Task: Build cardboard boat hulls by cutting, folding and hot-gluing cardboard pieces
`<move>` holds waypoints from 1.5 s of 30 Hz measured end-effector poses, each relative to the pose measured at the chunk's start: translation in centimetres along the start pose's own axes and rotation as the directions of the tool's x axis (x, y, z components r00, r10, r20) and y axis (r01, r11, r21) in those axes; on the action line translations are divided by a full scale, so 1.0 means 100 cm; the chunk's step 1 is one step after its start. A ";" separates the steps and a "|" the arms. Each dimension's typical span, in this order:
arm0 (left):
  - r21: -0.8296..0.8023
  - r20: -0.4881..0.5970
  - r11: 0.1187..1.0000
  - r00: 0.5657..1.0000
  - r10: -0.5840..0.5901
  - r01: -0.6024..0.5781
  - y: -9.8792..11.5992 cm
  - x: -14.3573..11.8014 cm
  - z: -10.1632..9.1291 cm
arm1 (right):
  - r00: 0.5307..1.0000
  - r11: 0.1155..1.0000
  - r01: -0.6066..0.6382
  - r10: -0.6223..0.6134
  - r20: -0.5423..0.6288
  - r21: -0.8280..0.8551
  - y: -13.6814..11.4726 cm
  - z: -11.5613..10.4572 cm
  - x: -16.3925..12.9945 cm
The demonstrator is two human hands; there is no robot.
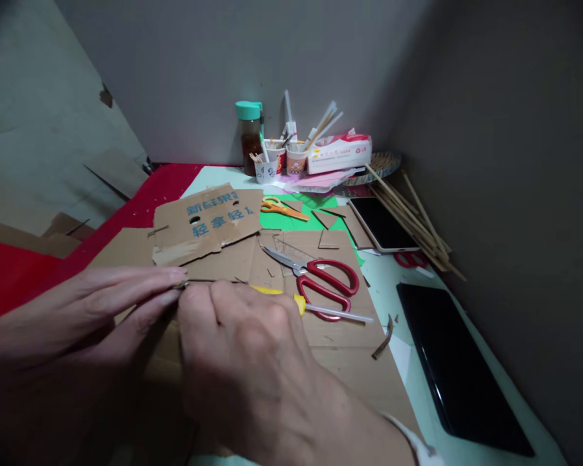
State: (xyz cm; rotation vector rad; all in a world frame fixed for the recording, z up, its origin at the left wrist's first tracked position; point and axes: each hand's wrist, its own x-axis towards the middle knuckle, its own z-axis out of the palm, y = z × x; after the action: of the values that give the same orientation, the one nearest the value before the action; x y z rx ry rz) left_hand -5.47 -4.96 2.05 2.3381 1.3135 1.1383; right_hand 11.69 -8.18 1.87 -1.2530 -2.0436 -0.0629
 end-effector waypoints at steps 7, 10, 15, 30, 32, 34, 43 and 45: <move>-0.049 -0.028 0.995 0.995 -0.093 0.092 0.006 -0.002 0.003 | 1.000 0.999 0.020 -0.020 0.010 -0.039 -0.002 0.001 -0.001; -0.048 -0.019 0.995 0.996 -0.083 0.082 0.002 -0.003 0.002 | 1.000 0.999 0.017 -0.017 0.008 -0.034 -0.002 0.001 -0.001; 0.098 0.064 0.995 0.998 -0.008 0.002 -0.008 0.002 -0.004 | 0.999 1.000 0.015 -0.014 -0.044 0.015 0.001 0.004 -0.002; 0.086 -0.006 0.996 1.000 -0.007 0.007 -0.002 0.002 -0.001 | 0.980 0.990 0.143 -0.141 -0.139 0.007 0.005 0.010 -0.001; 0.068 0.003 0.997 1.000 -0.023 0.022 -0.005 0.001 -0.003 | 0.980 0.989 0.147 -0.145 -0.138 0.002 0.005 0.010 -0.002; 0.046 0.024 0.999 1.000 -0.014 0.012 -0.007 0.000 -0.004 | 0.979 0.989 0.145 -0.141 -0.144 0.019 0.005 0.009 -0.003; 0.135 -0.048 0.986 0.994 0.101 -0.094 -0.003 0.005 0.006 | 0.993 0.992 0.059 -0.047 -0.110 0.109 0.010 0.012 -0.004; 0.104 -0.114 0.989 0.987 0.116 -0.105 0.000 0.005 0.011 | 0.995 0.990 0.001 0.014 -0.102 0.144 0.011 0.013 -0.004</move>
State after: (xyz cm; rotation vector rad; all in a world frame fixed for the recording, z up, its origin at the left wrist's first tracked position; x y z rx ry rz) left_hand -4.56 -4.42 1.57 2.4752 1.3214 1.2942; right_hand 11.93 -7.38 0.32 -1.1438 -1.9206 0.0223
